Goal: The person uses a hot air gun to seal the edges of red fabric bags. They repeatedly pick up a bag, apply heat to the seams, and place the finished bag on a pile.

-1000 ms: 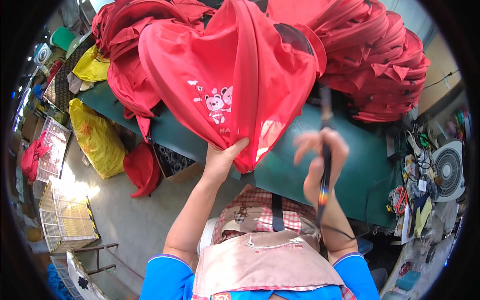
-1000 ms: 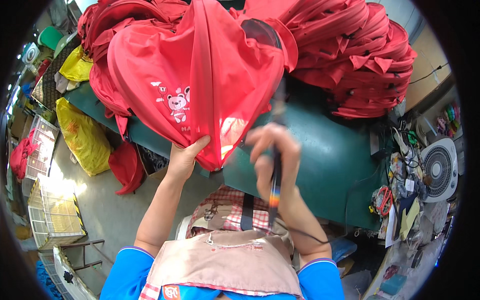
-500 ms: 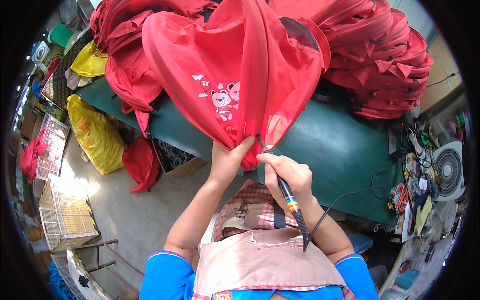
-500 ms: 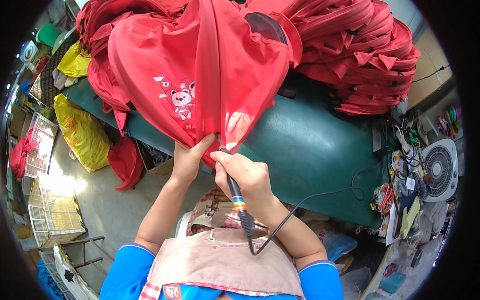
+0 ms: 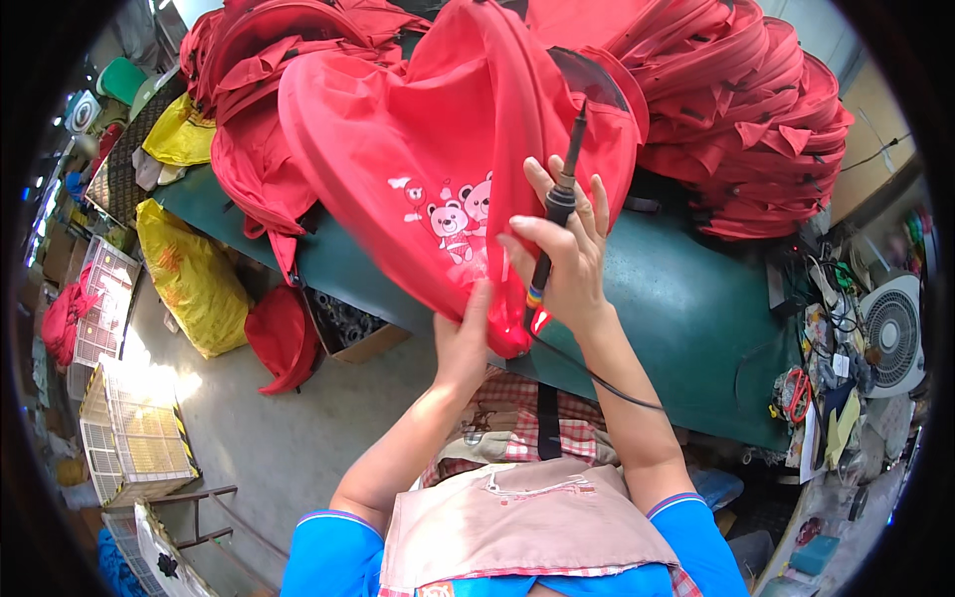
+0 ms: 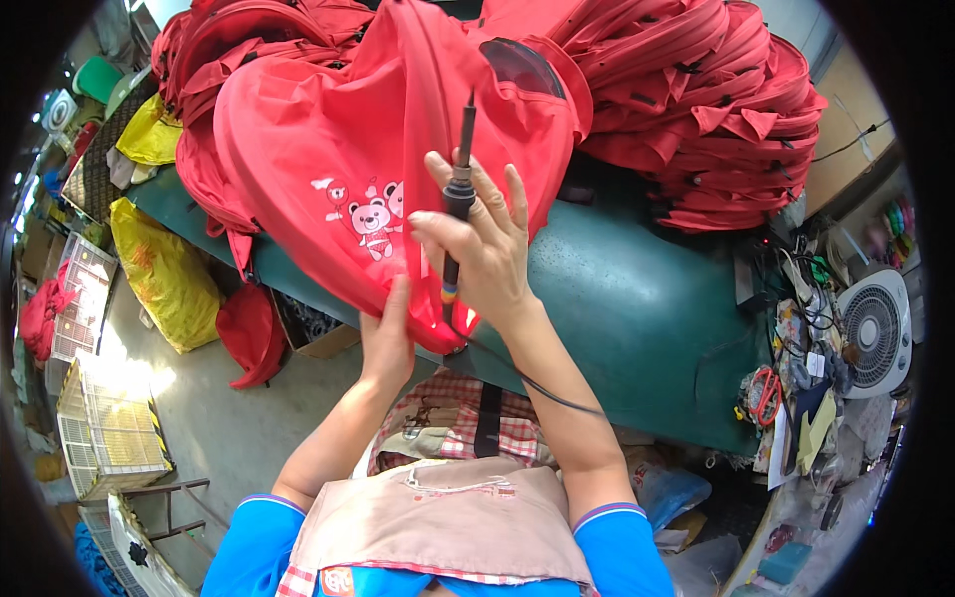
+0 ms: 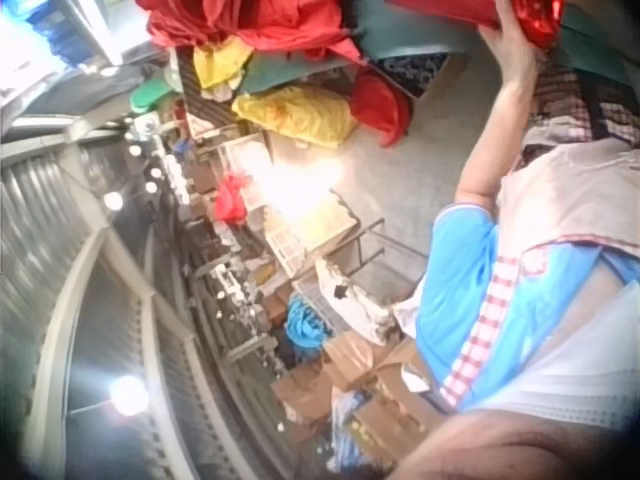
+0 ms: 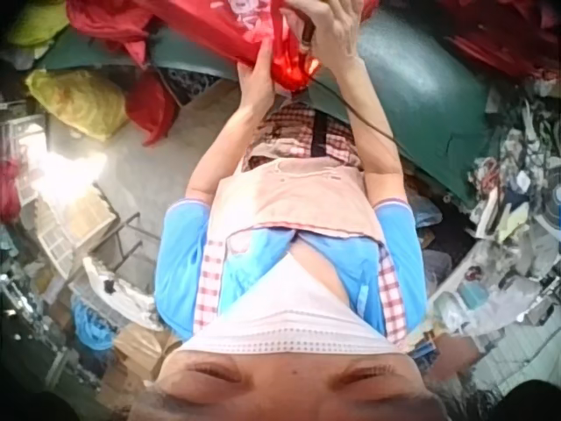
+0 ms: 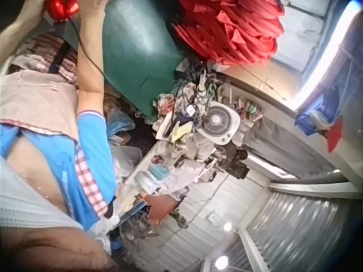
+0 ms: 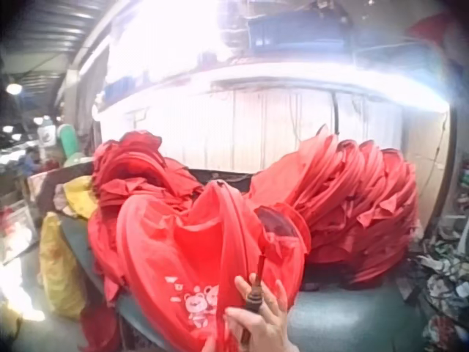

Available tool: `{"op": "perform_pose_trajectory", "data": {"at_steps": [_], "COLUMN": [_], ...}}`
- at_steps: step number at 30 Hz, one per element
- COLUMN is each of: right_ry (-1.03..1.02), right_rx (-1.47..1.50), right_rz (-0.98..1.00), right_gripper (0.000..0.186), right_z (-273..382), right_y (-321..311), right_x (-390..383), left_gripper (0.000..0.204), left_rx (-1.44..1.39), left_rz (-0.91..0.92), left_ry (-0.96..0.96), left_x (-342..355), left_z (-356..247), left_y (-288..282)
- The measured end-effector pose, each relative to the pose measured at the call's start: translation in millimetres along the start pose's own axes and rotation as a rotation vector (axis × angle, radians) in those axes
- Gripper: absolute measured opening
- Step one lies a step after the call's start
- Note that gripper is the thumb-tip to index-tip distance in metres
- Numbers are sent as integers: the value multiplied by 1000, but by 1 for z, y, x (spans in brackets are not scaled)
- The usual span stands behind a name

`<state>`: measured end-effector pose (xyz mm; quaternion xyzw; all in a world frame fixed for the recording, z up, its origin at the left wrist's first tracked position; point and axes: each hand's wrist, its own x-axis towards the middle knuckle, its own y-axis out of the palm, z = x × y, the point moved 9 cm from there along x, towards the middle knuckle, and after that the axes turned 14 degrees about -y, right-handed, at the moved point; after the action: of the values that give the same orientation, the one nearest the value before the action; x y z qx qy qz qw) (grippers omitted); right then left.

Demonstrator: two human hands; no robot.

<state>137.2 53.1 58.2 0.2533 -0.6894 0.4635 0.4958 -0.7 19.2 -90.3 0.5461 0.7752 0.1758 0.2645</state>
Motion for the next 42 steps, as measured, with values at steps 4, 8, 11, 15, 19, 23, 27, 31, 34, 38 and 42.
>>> {"op": "perform_pose_trajectory", "data": {"at_steps": [4,8,11,15,19,23,27,31,34,38,42], "right_ry": [188,316,374,333,280,304,432,888,739,616,496], "right_rx": [-116,107,526,557,556,514,555,1133,848,186,724], "right_rz": [-115,-262,-217,115,107,121,123,562,-322,-482,-546], "right_gripper": [30,39,43,28,35,32,22,27,21,31,32], "right_z": [-43,-32,23,79,83,76,62,24,-49,-116,-44], "right_y": [-6,-47,-59,-42,-31,-14,-15,-31,-77,-48,69], "right_x": [-27,-39,-52,-28,-32,-34,-14,-30,-49,-63,14], "left_gripper": [24,26,23,22,20,18,15,18,27,45,54], "left_rx": [-118,292,452,461,549,685,635,666,652,325,678], "left_rz": [-99,22,99,160,157,101,99,140,13,51,-154], "left_ry": [136,244,142,70,97,68,77,153,192,496,423], "left_x": [-4,-1,9,26,27,25,20,7,9,-5,33], "left_z": [-35,-78,-81,-73,-77,-71,-69,-67,-76,-96,-68], "left_y": [-40,-17,4,15,25,26,28,28,12,41,34]}}
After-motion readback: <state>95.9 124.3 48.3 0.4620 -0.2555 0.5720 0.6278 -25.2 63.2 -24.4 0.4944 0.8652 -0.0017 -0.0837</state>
